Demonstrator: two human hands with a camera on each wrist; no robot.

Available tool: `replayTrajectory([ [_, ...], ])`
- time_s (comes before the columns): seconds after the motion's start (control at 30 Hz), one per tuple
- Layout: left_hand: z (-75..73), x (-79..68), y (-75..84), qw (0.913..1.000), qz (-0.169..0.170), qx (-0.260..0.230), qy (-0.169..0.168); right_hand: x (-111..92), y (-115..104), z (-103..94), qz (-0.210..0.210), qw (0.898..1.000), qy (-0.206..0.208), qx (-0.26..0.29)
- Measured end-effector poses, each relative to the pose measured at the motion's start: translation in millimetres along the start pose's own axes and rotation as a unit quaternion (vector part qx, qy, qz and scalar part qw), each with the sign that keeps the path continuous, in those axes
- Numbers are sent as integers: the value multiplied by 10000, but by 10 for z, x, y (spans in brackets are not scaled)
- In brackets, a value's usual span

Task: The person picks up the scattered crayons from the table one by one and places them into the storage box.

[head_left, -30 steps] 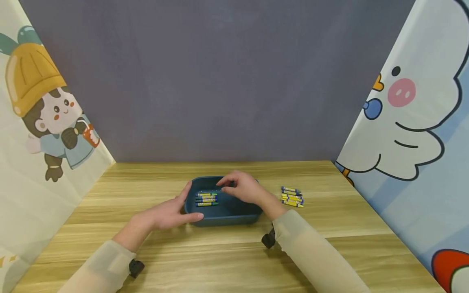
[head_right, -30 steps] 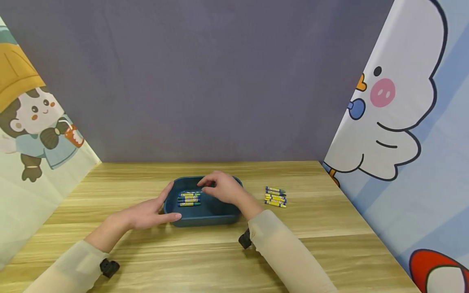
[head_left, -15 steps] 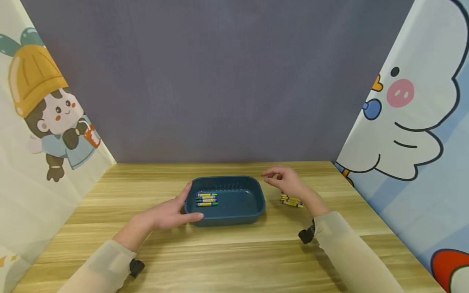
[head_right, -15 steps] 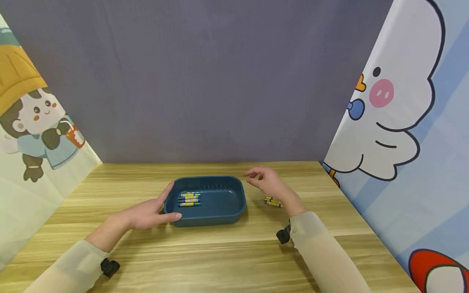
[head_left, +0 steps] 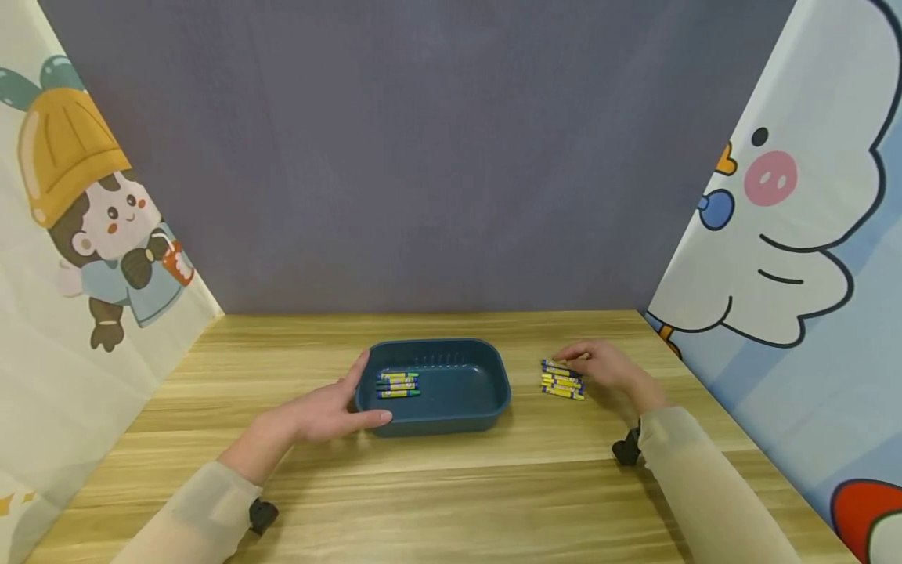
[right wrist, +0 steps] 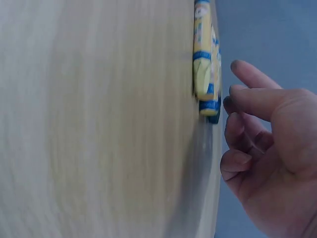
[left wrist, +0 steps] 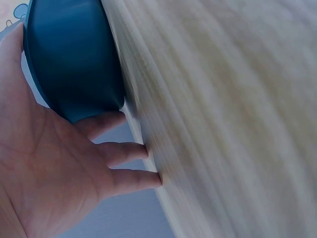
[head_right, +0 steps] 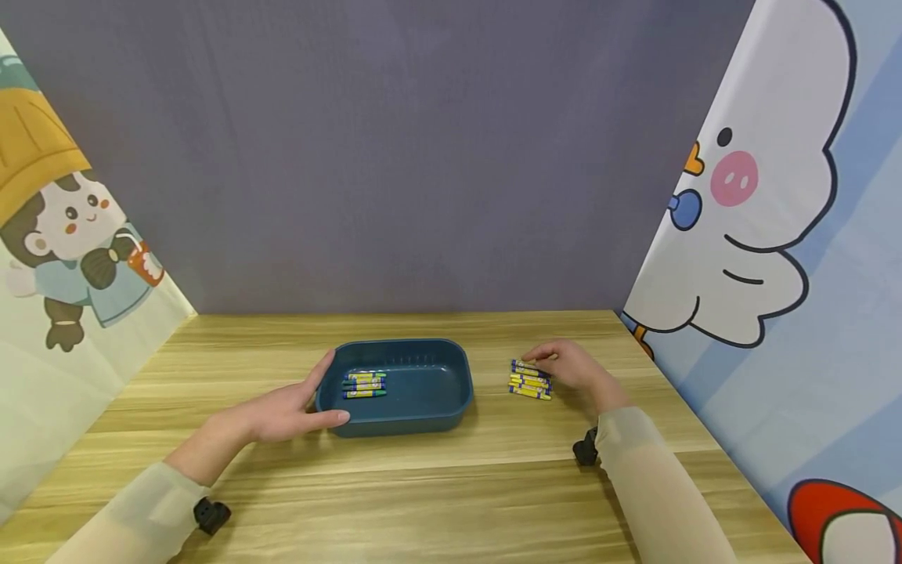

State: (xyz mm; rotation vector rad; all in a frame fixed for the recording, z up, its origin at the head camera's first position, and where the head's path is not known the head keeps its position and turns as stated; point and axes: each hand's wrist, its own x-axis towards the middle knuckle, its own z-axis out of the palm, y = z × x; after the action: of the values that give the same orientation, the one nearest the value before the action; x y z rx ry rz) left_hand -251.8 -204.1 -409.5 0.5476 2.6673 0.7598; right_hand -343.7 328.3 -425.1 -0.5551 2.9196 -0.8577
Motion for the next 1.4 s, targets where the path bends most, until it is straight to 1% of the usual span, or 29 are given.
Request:
replayTrajectory([
  [0.17,0,-5,11,10000,-36,-6,1,-21,76,-13,81,9999,-65,-32],
  [0.4,-8,-10,27,10000,-56,-40,-28,-26,157,-3,389,9992,-70,77],
  [0.6,-10,-13,27,10000,-66,-39,-35,-81,203,-52,294,9996,50,8],
  [0.73,-8,-13,24,10000,-72,-41,-28,-111,220,-73,268,9996,59,36],
  [0.83,-8,-13,24,10000,-80,-42,-29,-116,229,-74,283,9996,31,72],
  [1.07,0,-15,16,9999,-68,-93,-72,-97,243,-69,291,9995,129,-4],
  [1.23,4,-10,7,9999,-47,-117,-73,-86,209,-74,345,9992,218,-5],
  [1.4,4,-2,-4,10000,-17,-29,-26,-61,47,-83,231,9992,322,-17],
])
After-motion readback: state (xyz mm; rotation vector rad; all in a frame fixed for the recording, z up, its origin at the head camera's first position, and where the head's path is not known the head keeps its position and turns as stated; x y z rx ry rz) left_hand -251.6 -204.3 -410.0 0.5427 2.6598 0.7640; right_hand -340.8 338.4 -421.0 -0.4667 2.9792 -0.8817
